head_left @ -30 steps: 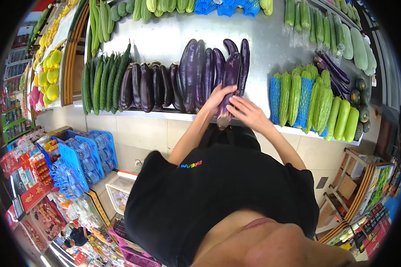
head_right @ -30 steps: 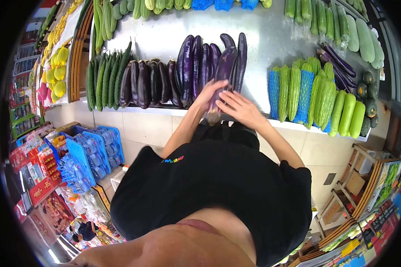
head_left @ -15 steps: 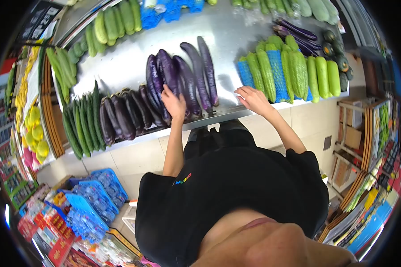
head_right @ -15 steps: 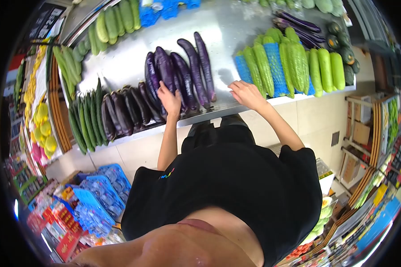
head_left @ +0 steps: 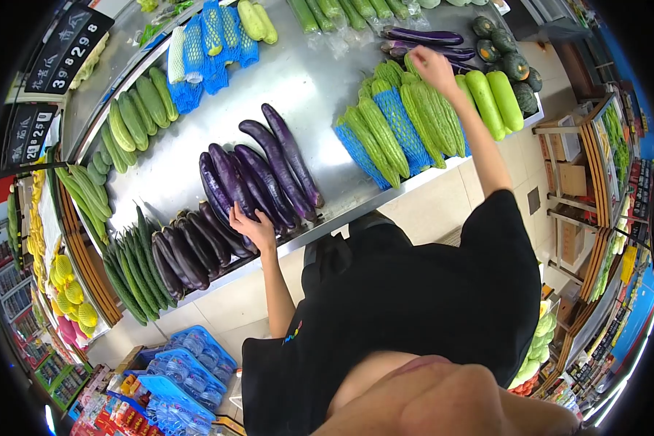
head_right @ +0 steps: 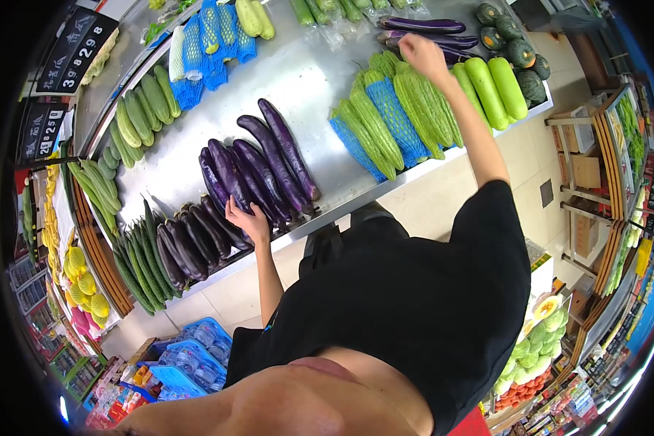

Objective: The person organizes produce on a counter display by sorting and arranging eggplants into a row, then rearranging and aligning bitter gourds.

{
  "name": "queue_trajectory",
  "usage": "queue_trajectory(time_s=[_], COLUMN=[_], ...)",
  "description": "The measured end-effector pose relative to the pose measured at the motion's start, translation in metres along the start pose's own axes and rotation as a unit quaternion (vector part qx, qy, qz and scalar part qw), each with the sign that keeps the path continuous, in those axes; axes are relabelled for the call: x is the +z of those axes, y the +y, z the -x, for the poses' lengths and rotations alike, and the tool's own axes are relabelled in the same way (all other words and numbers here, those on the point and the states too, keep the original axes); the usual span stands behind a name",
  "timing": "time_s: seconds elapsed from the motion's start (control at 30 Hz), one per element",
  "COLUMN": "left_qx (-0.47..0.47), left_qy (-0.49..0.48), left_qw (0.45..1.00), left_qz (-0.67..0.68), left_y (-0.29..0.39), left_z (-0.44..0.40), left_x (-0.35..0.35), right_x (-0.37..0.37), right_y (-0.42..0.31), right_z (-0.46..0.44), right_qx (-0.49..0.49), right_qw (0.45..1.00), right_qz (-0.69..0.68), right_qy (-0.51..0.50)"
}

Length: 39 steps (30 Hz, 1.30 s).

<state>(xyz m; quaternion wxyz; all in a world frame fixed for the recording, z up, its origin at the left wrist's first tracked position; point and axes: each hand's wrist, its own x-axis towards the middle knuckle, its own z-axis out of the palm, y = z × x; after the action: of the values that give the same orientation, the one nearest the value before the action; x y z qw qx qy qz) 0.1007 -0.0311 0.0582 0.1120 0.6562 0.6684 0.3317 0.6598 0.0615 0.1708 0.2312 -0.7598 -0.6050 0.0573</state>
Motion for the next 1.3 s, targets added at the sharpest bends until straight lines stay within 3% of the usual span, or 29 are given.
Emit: queue_trajectory(time_s=[0.03,0.13,0.17,0.27,0.37,0.4,0.53,0.63,0.73,0.83,0.9,1.0,1.03,1.1,1.13,1.2,1.27,1.3], left_qx=[0.019,-0.016,0.034,0.006,-0.027,-0.039,-0.084,-0.103,-0.107,-0.090,-0.092,-0.085,-0.084,-0.063,-0.062,-0.061,-0.137,-0.186], left_qy=[0.012,-0.112,-0.124,-0.255,-0.279,-0.279,-0.278,-0.252,-0.250,-0.248,-0.247,-0.256,-0.267,-0.273,-0.284,-0.307,-0.377,-0.391], left_qw=[1.000,0.984,0.985,0.963,0.957,0.956,0.954,0.958,0.958,0.959,0.957,0.953,0.950,0.947,0.940,0.925,0.865,0.808], left_qz=[-0.011,0.135,0.117,0.090,0.077,0.080,0.068,0.087,0.093,0.102,0.119,0.134,0.138,0.160,0.178,0.214,0.301,0.400], left_y=[0.013,0.035,0.037,0.068,0.076,0.079,0.066,0.050,0.044,0.056,0.055,0.050,0.050,0.052,0.050,0.046,0.074,0.084], left_z=[-0.002,-0.004,-0.002,0.002,0.014,0.017,0.032,0.043,0.047,0.035,0.029,0.020,0.016,0.005,0.001,-0.004,-0.025,-0.030], left_x=[-0.001,0.000,0.004,-0.007,-0.012,-0.017,-0.027,-0.027,-0.023,-0.027,-0.028,-0.028,-0.028,-0.028,-0.022,-0.003,-0.001,0.009], right_x=[0.008,0.042,0.048,0.077,0.098,0.120,0.159,0.153,0.124,0.102,0.080,0.039,0.014,-0.026,-0.048,-0.074,-0.075,-0.075], right_y=[0.034,0.104,0.111,0.128,0.115,0.133,0.143,0.133,0.109,0.113,0.119,0.150,0.138,0.125,0.086,0.002,-0.080,-0.115], right_z=[-0.028,-0.086,-0.099,-0.133,-0.158,-0.167,-0.192,-0.191,-0.188,-0.179,-0.172,-0.157,-0.147,-0.126,-0.106,-0.059,-0.008,0.016], right_qx=[-0.005,0.003,0.021,0.071,0.100,0.075,0.159,0.130,0.043,-0.064,-0.023,-0.022,0.014,-0.009,0.014,-0.088,-0.216,-0.262], right_qw=[0.999,0.985,0.979,0.964,0.953,0.963,0.936,0.930,0.889,0.904,0.929,0.967,0.955,0.959,0.957,0.971,0.967,0.960], right_qz=[0.048,0.159,0.181,0.212,0.217,0.204,0.224,0.266,0.372,0.379,0.330,0.253,0.296,0.274,0.278,0.197,0.072,0.042], right_qy=[-0.020,-0.063,-0.089,-0.146,-0.187,-0.158,-0.222,-0.218,-0.261,-0.188,-0.168,-0.027,-0.014,0.075,0.083,0.104,0.119,0.086])
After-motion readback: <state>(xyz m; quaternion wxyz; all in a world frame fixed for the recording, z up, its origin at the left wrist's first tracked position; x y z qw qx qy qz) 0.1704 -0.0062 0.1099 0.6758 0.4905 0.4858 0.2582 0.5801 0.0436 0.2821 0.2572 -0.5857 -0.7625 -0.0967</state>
